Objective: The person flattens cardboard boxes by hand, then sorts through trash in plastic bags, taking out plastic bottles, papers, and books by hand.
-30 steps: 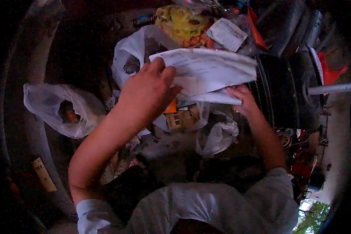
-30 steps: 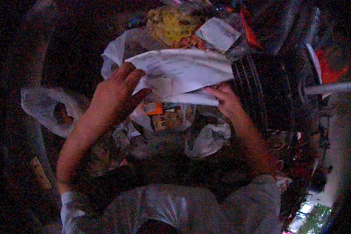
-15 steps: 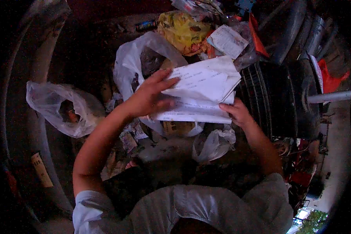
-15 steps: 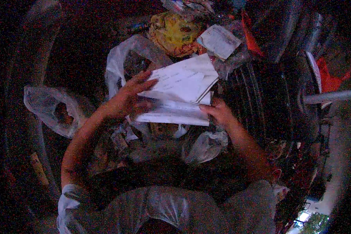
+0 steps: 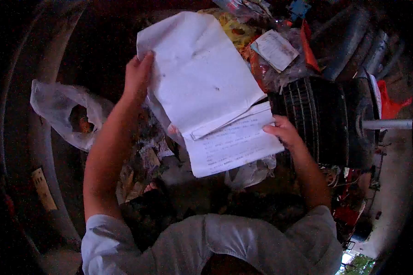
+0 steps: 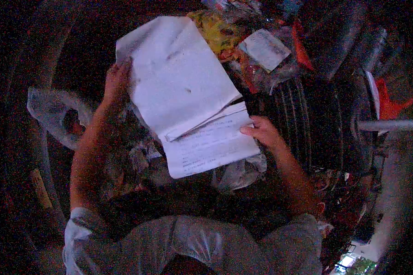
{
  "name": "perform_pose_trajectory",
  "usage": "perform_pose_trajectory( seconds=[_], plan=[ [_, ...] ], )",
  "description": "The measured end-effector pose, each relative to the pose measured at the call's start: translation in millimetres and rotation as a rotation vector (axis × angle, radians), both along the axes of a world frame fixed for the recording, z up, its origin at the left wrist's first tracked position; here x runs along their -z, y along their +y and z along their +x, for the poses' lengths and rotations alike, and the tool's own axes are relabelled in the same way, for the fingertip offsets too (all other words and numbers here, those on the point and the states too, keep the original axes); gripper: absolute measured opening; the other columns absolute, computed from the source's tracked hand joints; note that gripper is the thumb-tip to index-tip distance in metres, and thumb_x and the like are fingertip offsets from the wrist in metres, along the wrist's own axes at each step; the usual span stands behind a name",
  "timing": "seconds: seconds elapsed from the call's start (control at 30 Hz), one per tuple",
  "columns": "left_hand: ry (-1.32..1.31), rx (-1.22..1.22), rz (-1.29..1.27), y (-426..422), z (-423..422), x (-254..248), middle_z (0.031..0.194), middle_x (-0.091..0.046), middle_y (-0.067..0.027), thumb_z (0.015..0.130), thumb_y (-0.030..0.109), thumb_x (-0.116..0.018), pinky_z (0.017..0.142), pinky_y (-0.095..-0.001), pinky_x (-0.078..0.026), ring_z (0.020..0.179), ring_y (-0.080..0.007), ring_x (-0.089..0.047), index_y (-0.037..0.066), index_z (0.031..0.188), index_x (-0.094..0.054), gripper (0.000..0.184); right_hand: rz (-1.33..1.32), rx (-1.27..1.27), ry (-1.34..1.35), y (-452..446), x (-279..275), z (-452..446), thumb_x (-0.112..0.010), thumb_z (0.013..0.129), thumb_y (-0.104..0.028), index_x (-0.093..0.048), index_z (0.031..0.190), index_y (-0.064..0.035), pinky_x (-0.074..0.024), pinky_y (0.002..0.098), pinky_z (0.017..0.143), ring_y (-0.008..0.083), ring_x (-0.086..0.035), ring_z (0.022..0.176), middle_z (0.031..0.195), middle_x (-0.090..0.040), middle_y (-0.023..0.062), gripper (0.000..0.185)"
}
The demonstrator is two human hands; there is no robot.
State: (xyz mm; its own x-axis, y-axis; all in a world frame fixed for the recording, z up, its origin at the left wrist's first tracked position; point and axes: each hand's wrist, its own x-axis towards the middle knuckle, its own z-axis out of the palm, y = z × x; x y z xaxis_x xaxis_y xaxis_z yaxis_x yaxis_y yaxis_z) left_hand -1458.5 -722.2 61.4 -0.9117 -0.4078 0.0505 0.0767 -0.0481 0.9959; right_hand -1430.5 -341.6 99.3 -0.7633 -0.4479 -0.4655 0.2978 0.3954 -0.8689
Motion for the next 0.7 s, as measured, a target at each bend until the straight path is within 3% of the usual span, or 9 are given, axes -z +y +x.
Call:
perform_pose_trajectory(
  seconds=[0.1,0.23,0.33,0.43,0.47,0.53,0.57,0.63,0.7],
  plan=[
    [-0.12,-0.07,0.084,-3.5,2.6,-25.9,0.081,-0.056,-0.0035,0.08,0.026,-0.051,0.064,-0.0245,-0.04,0.07,-0.0099,-0.049,-0.002,0.095,-0.053,0.032,-0.124,0.03,-0.055,-11.6,-6.4,3.4,-0.061,0.069,-0.017,-0.053,0.099,-0.001,-0.041,0.0271,0.073,0.0138,-0.053,0.08,0.09,-0.057,0.0041,0.034],
    [0.028,-0.059,0.263,-6.6,-3.5,-25.3,0.082,-0.056,-0.004,0.08,0.024,-0.051,0.067,-0.0241,-0.04,0.072,-0.0098,-0.049,-0.002,0.098,-0.052,0.031,-0.159,0.098,-0.109,-11.3,3.5,-0.4,-0.061,0.069,-0.017,-0.052,0.099,0.0001,-0.0411,0.0266,0.072,0.014,-0.054,0.08,0.09,-0.057,0.0053,0.036],
    [-0.022,-0.017,0.014,-15.5,-9.6,-11.2,0.097,-0.053,-0.0114,0.076,0.021,-0.057,0.075,-0.0292,-0.038,0.086,-0.0178,-0.049,-0.001,0.104,-0.048,0.037,-0.117,0.076,-0.09,-9.2,8.2,-1.2,-0.059,0.071,-0.016,-0.051,0.102,0.0014,-0.0412,0.0269,0.073,0.0143,-0.054,0.081,0.091,-0.057,0.0072,0.036],
    [0.373,-0.425,-1.051,-2.9,-10.2,-18.2,0.115,-0.041,-0.0177,0.067,0.017,-0.065,0.084,-0.0372,-0.034,0.102,-0.0282,-0.042,0.002,0.112,-0.043,0.052,-0.156,0.083,-0.08,-9.4,7.8,-2.0,-0.058,0.072,-0.016,-0.051,0.101,0.0016,-0.0417,0.0274,0.072,0.0145,-0.054,0.081,0.091,-0.057,0.0074,0.035],
    [0.376,-0.417,-1.082,5.5,-2.6,-28.6,0.124,-0.029,-0.0181,0.059,0.014,-0.069,0.089,-0.0419,-0.029,0.11,-0.0341,-0.032,0.007,0.116,-0.039,0.065,-0.176,0.085,-0.069,-9.2,7.6,-1.6,-0.058,0.072,-0.016,-0.051,0.101,0.0017,-0.0419,0.0276,0.072,0.0146,-0.054,0.08,0.091,-0.057,0.0074,0.035],
    [0.541,-0.225,-1.176,26.2,21.2,-52.7,0.113,-0.041,-0.0155,0.059,0.015,-0.069,0.084,-0.0405,-0.034,0.104,-0.0315,-0.039,0.011,0.115,-0.043,0.062,-0.177,0.093,-0.047,-9.5,8.0,-0.5,-0.058,0.072,-0.016,-0.051,0.101,0.0016,-0.0421,0.0278,0.072,0.0149,-0.054,0.079,0.091,-0.057,0.0075,0.035],
    [0.47,0.072,-1.169,39.8,36.9,-56.0,0.098,-0.047,-0.0138,0.063,0.019,-0.066,0.067,-0.0382,-0.043,0.092,-0.0283,-0.047,0.01,0.102,-0.05,0.043,-0.158,0.1,-0.036,-9.5,8.3,0.0,-0.059,0.072,-0.016,-0.051,0.101,0.0014,-0.0423,0.0278,0.072,0.015,-0.055,0.078,0.09,-0.057,0.0075,0.034],
    [0.42,0.683,-1.213,67.6,63.2,-54.6,0.087,-0.048,-0.0128,0.069,0.023,-0.059,0.05,-0.0354,-0.045,0.079,-0.0243,-0.051,0.006,0.084,-0.051,0.024,-0.135,0.107,-0.029,-10.0,8.2,0.5,-0.059,0.072,-0.017,-0.052,0.1,0.0011,-0.0424,0.0274,0.071,0.0147,-0.055,0.077,0.089,-0.057,0.0074,0.034],
    [0.392,0.894,-1.161,93.8,75.2,-42.4,0.089,-0.046,-0.0136,0.072,0.024,-0.054,0.042,-0.0337,-0.044,0.075,-0.0236,-0.052,0.004,0.078,-0.045,0.022,-0.125,0.108,-0.032,-11.8,6.6,-1.4,-0.06,0.071,-0.018,-0.053,0.099,0.0007,-0.0423,0.0268,0.07,0.0139,-0.054,0.076,0.088,-0.057,0.0073,0.034]
  ],
)
